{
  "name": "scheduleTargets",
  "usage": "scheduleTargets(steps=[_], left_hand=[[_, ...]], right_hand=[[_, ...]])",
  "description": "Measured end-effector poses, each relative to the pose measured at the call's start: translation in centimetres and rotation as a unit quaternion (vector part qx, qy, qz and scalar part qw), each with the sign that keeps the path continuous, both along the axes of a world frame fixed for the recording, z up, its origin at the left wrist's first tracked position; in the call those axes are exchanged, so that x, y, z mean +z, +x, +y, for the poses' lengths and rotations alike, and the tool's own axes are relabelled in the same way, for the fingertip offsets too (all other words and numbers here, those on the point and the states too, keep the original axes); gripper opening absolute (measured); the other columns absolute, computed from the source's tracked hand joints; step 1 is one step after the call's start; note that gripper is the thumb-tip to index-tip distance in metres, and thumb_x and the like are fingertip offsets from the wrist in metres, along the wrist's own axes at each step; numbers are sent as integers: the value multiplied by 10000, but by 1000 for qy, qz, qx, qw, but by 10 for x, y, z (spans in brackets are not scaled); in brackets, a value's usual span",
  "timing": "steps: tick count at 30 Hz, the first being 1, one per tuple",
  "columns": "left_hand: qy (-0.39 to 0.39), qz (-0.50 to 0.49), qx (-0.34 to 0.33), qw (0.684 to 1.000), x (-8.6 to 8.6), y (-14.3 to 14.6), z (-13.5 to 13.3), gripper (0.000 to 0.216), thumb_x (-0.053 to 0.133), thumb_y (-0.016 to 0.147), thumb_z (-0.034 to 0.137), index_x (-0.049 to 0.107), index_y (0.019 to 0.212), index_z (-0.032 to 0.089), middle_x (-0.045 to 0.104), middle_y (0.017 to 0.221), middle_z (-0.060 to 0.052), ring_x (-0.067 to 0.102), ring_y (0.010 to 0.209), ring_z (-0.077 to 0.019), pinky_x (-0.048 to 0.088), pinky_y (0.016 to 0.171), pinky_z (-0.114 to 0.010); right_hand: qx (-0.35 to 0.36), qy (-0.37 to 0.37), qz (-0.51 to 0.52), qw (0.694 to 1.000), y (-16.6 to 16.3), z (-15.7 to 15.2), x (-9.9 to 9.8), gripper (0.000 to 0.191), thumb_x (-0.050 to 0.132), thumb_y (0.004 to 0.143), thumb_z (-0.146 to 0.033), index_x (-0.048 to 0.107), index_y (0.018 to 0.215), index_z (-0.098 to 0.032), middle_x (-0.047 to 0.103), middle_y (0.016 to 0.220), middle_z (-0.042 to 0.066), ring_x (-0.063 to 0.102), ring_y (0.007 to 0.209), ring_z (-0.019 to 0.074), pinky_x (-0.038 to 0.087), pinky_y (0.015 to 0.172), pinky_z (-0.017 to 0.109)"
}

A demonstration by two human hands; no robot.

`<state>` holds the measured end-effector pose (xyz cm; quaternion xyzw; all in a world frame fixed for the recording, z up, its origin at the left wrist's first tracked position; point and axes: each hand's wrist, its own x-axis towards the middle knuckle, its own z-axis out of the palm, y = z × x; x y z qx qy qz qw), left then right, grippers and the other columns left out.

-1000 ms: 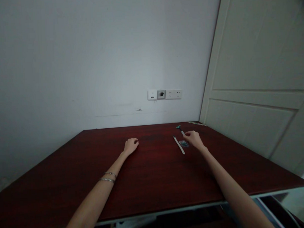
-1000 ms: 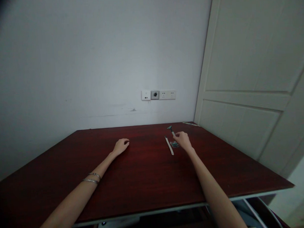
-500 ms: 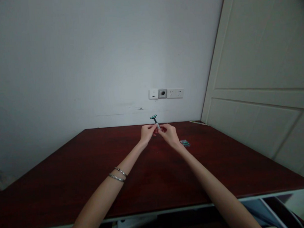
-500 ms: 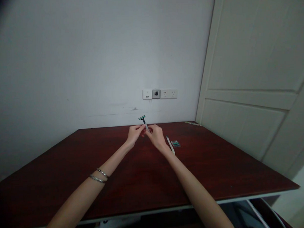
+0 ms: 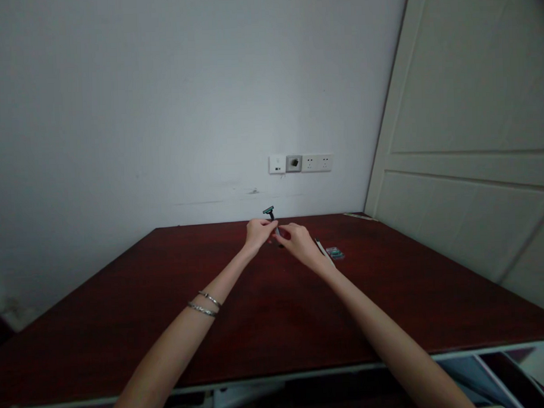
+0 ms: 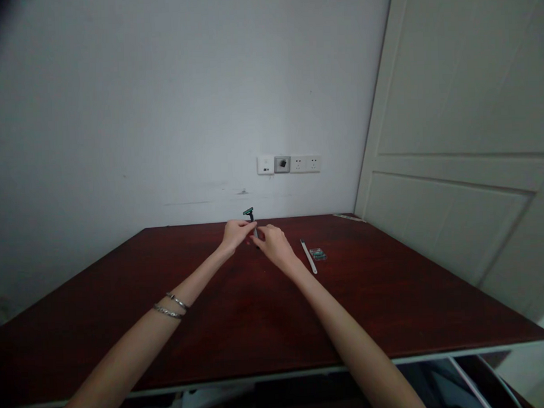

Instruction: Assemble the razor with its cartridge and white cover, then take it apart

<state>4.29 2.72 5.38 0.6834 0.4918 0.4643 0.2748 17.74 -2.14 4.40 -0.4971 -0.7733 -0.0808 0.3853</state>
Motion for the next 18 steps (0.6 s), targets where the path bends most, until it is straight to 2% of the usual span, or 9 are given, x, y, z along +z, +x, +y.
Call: scheduleTargets(steps=[3, 6, 10, 13, 18], left_hand=[[-31, 91, 7, 995, -3, -20, 4, 309, 558, 726, 368, 666, 622, 98, 574, 473, -23, 474, 351, -72, 364, 387, -169], [-66, 201, 10, 977, -12, -45, 8, 300, 586, 690, 354, 656, 569, 88, 536, 431, -18, 425, 332, -66, 331, 378, -180], [-109, 289, 13, 951, -30, -67, 14, 258, 561, 686, 300, 671, 590, 87, 543, 447, -20, 429, 353, -68, 341, 400, -185], [-115, 324, 13, 939, -43, -72, 18, 262, 530, 693, 286, 680, 609, 89, 564, 476, -30, 452, 377, -76, 357, 420, -185], [-94, 381, 28, 919, -56, -70, 24, 250, 551, 683, 288, 684, 601, 93, 611, 540, -59, 564, 529, -121, 396, 506, -187]], right_hand=[[-13, -38, -4, 999, 22, 1, 2, 292, 507, 836, -328, 652, 986, -124, 677, 785, 77, 603, 687, 165, 409, 660, 241], [-96, -92, -38, 990, 55, 1, -5, 305, 507, 829, -234, 613, 1083, -103, 688, 865, 105, 631, 807, 191, 421, 732, 248], [-184, -200, -162, 949, 86, -5, -26, 248, 482, 837, -238, 626, 995, -113, 656, 958, 164, 630, 885, 252, 439, 720, 294], [-213, -249, -219, 919, 92, -12, -41, 257, 462, 850, -271, 618, 974, -109, 640, 961, 192, 639, 857, 286, 455, 678, 333], [-213, -268, -247, 906, 92, -13, -54, 262, 433, 847, -249, 616, 963, -104, 636, 977, 192, 625, 904, 301, 466, 690, 360]])
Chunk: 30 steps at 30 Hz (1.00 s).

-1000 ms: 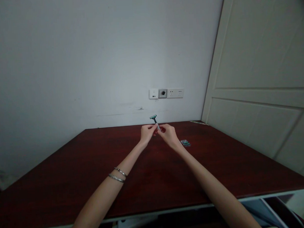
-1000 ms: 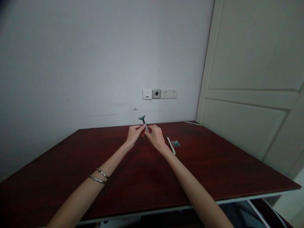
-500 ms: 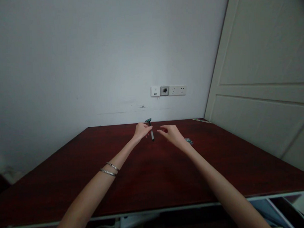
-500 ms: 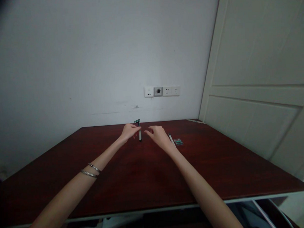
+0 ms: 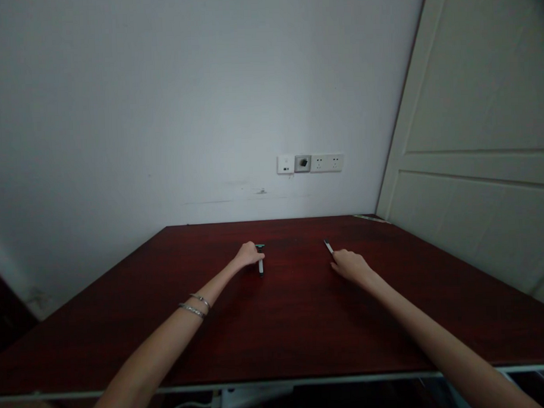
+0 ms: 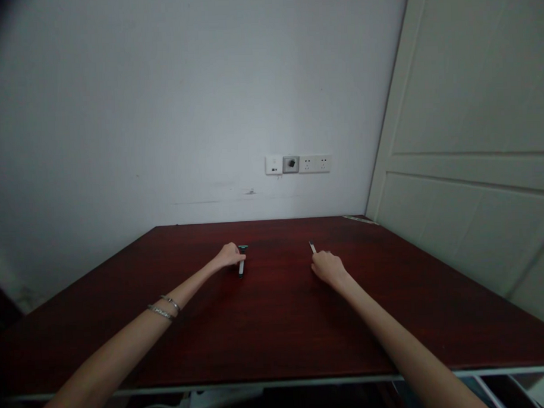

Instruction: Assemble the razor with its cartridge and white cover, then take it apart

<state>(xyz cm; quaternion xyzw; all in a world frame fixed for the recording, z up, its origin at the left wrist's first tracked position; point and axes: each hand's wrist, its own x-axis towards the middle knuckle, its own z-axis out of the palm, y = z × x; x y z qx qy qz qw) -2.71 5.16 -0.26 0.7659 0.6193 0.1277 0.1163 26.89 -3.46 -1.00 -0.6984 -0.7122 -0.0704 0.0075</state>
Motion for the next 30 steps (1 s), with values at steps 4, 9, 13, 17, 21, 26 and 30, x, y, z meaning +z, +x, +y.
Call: scheduleTargets(steps=[4, 9, 13, 17, 21, 26, 30], left_hand=[[2, 9, 3, 1000, -5, -1, 3, 233, 578, 665, 298, 694, 652, 96, 641, 616, -70, 597, 613, -148, 401, 535, -198], [-1, 13, 6, 1000, -9, -2, 6, 228, 586, 665, 306, 691, 658, 104, 635, 616, -60, 596, 626, -150, 384, 526, -199], [0, 15, 4, 1000, -13, -1, 8, 219, 603, 660, 321, 679, 625, 119, 613, 578, -40, 581, 610, -141, 361, 515, -197], [-2, 12, -8, 1000, -15, -2, 11, 261, 633, 646, 375, 660, 580, 124, 592, 554, -30, 560, 576, -133, 335, 497, -204], [15, -5, -27, 1000, -5, -8, 13, 358, 624, 657, 451, 645, 534, 116, 563, 509, -30, 522, 526, -125, 315, 491, -218], [51, -108, -46, 992, 18, -2, 11, 372, 595, 703, 453, 684, 590, 110, 587, 511, -33, 503, 519, -104, 328, 505, -208], [21, -193, -97, 976, 30, 24, 1, 347, 615, 705, 429, 702, 674, 94, 634, 588, -56, 491, 492, -79, 349, 478, -189]], right_hand=[[5, -5, -5, 1000, 2, 5, -4, 347, 400, 846, -223, 546, 1130, -87, 622, 1017, 210, 606, 945, 307, 461, 719, 386], [7, -18, 7, 1000, 7, 12, -10, 496, 361, 850, -193, 355, 1333, -80, 604, 1058, 227, 592, 967, 312, 446, 734, 397], [23, -25, 27, 999, 11, 16, -15, 589, 366, 849, -198, 207, 1401, -67, 592, 1069, 241, 583, 974, 314, 432, 728, 379], [29, -15, 40, 999, 12, 16, -16, 610, 382, 851, -218, 185, 1403, -47, 604, 1035, 237, 586, 962, 306, 411, 743, 362], [40, 6, 53, 998, 6, 13, -10, 623, 381, 861, -226, 136, 1413, -71, 636, 963, 205, 616, 887, 286, 399, 737, 349], [79, 52, 67, 993, -15, 5, 2, 640, 362, 868, -222, 63, 1416, -81, 654, 920, 178, 637, 822, 277, 408, 709, 334], [115, 87, 100, 985, -46, -8, 13, 594, 357, 876, -222, 91, 1397, -117, 640, 989, 162, 633, 861, 256, 411, 725, 311]])
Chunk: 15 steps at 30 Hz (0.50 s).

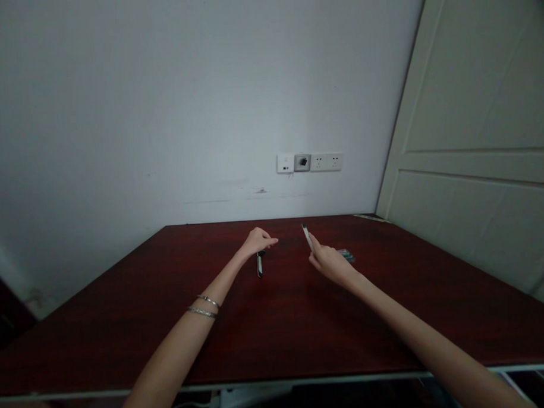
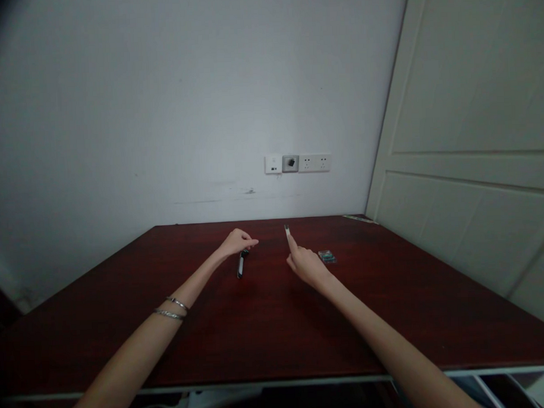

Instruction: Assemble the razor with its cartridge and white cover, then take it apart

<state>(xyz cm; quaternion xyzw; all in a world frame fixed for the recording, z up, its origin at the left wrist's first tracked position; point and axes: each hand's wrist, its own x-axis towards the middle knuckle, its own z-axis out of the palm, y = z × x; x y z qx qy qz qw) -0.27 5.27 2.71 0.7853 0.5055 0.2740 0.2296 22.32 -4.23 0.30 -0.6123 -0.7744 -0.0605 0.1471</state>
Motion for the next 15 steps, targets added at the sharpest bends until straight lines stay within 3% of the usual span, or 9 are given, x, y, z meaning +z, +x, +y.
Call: scheduleTargets(steps=[4, 8, 15], left_hand=[[-52, -59, -38, 996, 2, 25, -9, 408, 592, 719, 474, 700, 783, 86, 619, 601, -45, 427, 425, -51, 304, 399, -174], [-76, -92, -54, 991, 2, 36, -15, 406, 558, 750, 459, 695, 755, 76, 603, 584, -39, 400, 399, -39, 281, 378, -168], [-18, 5, -5, 1000, 16, 41, -26, 338, 584, 731, 365, 685, 587, 76, 581, 490, -33, 509, 474, -81, 385, 490, -179]], right_hand=[[16, 5, 16, 1000, -30, -15, 8, 385, 324, 895, -232, 281, 1265, -134, 636, 960, 145, 642, 808, 242, 411, 664, 281], [42, 18, 5, 999, -47, -23, 9, 255, 301, 901, -227, 351, 1136, -143, 627, 949, 132, 645, 760, 233, 402, 606, 267], [51, 20, -19, 998, -59, -22, 7, 220, 297, 909, -226, 363, 1105, -150, 614, 967, 132, 642, 777, 238, 402, 606, 272]])
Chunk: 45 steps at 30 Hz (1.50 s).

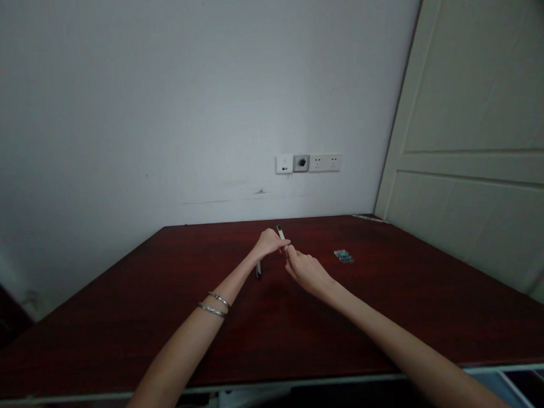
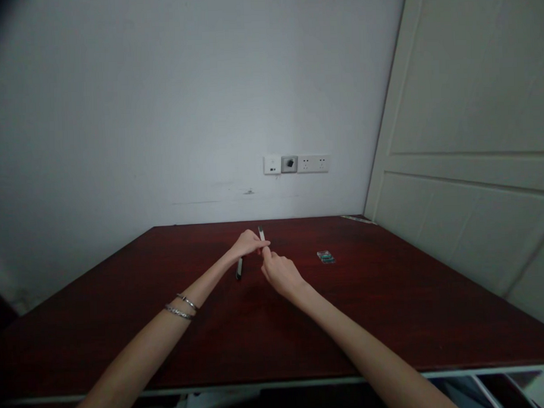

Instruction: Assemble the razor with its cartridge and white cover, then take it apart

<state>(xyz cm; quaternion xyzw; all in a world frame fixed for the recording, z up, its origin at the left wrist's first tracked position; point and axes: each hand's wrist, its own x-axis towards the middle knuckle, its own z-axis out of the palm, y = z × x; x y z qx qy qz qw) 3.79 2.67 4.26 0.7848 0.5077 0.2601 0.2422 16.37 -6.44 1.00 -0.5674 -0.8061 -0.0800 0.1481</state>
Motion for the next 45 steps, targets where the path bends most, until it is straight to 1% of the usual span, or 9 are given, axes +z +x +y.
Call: scheduleTargets(steps=[3, 9, 17, 24, 30, 36, 40, 43, 45], left_hand=[[-1, 62, 9, 998, 2, 1, 2, 288, 566, 723, 297, 675, 558, 88, 605, 506, -38, 559, 524, -104, 424, 542, -182], [-50, 172, 20, 984, -6, 1, 21, 229, 556, 691, 234, 652, 548, 84, 623, 528, -69, 570, 509, -133, 438, 509, -207], [-170, 174, -11, 970, -24, -3, 38, 325, 568, 774, 258, 593, 494, 94, 544, 441, -27, 478, 412, -87, 428, 502, -226], [-165, 173, -16, 971, -47, -4, 45, 365, 580, 780, 336, 610, 505, 97, 522, 440, -23, 430, 388, -80, 416, 483, -244], [-146, 205, -6, 968, -55, -6, 49, 381, 625, 722, 386, 613, 466, 104, 492, 386, -33, 482, 423, -118, 449, 488, -251], [-109, 224, 3, 968, -55, -6, 48, 372, 663, 683, 364, 579, 418, 117, 508, 399, -46, 528, 442, -144, 445, 515, -258], [-31, 196, 19, 980, -44, -11, 40, 347, 616, 720, 379, 605, 484, 125, 589, 509, -62, 576, 524, -143, 424, 552, -230], [-2, 161, 58, 985, -33, -24, 37, 382, 546, 756, 454, 645, 561, 141, 634, 589, -65, 599, 595, -150, 415, 575, -226], [20, 132, 94, 987, -29, -36, 38, 403, 503, 778, 472, 661, 596, 149, 647, 618, -65, 605, 633, -157, 410, 589, -229]], right_hand=[[3, -14, 8, 1000, -4, 1, -3, 195, 300, 911, -221, 374, 1080, -156, 619, 954, 126, 642, 784, 238, 393, 605, 270], [37, -60, 80, 994, -9, 2, -9, 208, 363, 904, -316, 386, 1048, -167, 626, 965, 110, 631, 810, 233, 349, 604, 256], [36, -75, 174, 981, 11, 13, -25, 178, 397, 887, -362, 411, 929, -190, 602, 758, 47, 576, 657, 173, 304, 575, 231], [50, -80, 199, 975, 15, 17, -32, 178, 394, 881, -374, 414, 875, -197, 559, 683, 20, 526, 593, 148, 300, 563, 222], [34, -88, 198, 976, 16, 17, -31, 178, 405, 876, -369, 434, 877, -194, 563, 679, 19, 511, 571, 142, 300, 555, 224], [22, -52, 198, 979, 28, 22, -22, 160, 425, 862, -349, 470, 865, -196, 582, 769, 26, 529, 622, 135, 332, 573, 227], [-5, 12, 182, 983, 60, 37, -11, 150, 510, 794, -321, 511, 876, -196, 578, 848, 34, 551, 729, 153, 399, 688, 262], [15, 34, 160, 986, 103, 53, -8, 179, 547, 754, -263, 557, 911, -177, 544, 1059, 89, 534, 975, 189, 394, 848, 292], [11, 45, 136, 990, 135, 62, -12, 283, 586, 727, -253, 574, 997, -169, 409, 1292, 129, 403, 1195, 228, 325, 966, 323]])
